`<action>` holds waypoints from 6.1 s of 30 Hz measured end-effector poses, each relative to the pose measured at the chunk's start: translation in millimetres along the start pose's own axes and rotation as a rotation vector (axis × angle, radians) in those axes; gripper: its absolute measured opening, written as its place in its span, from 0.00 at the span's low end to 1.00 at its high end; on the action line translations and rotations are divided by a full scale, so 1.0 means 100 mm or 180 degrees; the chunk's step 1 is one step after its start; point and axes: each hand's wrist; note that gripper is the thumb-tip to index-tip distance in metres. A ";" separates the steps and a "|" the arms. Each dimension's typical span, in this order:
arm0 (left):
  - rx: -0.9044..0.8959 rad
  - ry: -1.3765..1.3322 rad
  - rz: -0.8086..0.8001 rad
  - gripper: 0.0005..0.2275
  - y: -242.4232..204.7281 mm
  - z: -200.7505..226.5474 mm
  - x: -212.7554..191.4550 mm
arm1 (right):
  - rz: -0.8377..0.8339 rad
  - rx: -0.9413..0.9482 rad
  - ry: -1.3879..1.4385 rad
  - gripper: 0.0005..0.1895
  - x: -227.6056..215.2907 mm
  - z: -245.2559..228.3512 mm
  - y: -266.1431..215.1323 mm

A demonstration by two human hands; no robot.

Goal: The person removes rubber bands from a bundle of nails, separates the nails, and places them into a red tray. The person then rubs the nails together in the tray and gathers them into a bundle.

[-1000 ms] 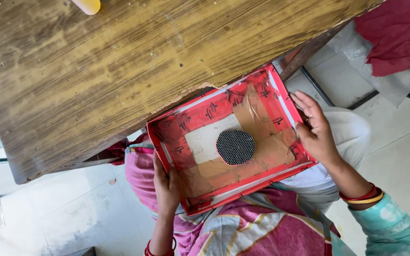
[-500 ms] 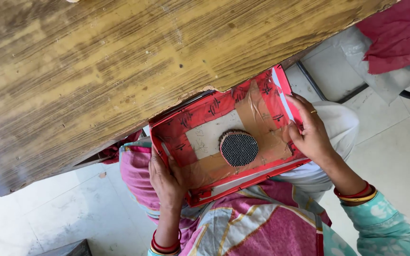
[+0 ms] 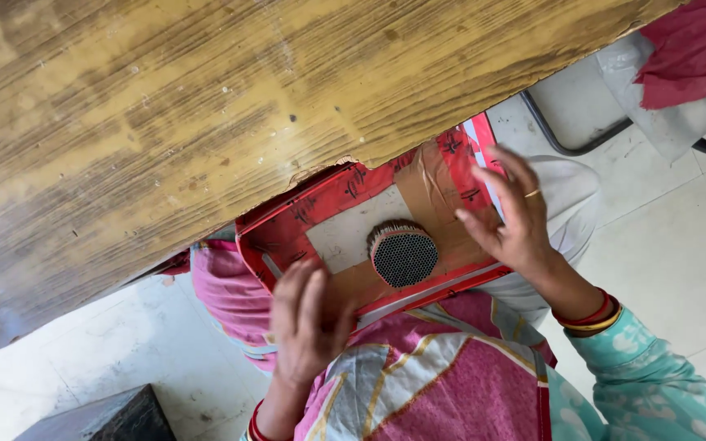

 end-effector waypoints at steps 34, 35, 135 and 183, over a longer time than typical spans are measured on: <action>-0.0451 -0.0473 0.0786 0.06 2.36 -0.14 -0.19 | -0.1535 -0.1119 -0.1003 0.49 0.64 -0.91 2.92; -0.0411 -0.0246 0.0820 0.06 2.37 -0.12 -0.18 | -0.1479 -0.1101 -0.1164 0.47 0.65 -0.89 2.89; -0.0973 -0.4901 -0.0760 0.07 2.99 -0.87 -0.09 | -0.1336 -0.1542 -0.0078 0.53 0.17 -0.47 2.74; -0.0812 -0.1341 0.0374 0.09 2.88 -0.02 -0.03 | -0.1440 -0.0776 -0.1455 0.55 0.31 -0.66 2.92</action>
Point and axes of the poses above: each hand's wrist, its own y-axis towards the middle knuckle, its own x-axis out of the palm, z = x × y, and after that the axes turned 6 degrees about -x, right-handed
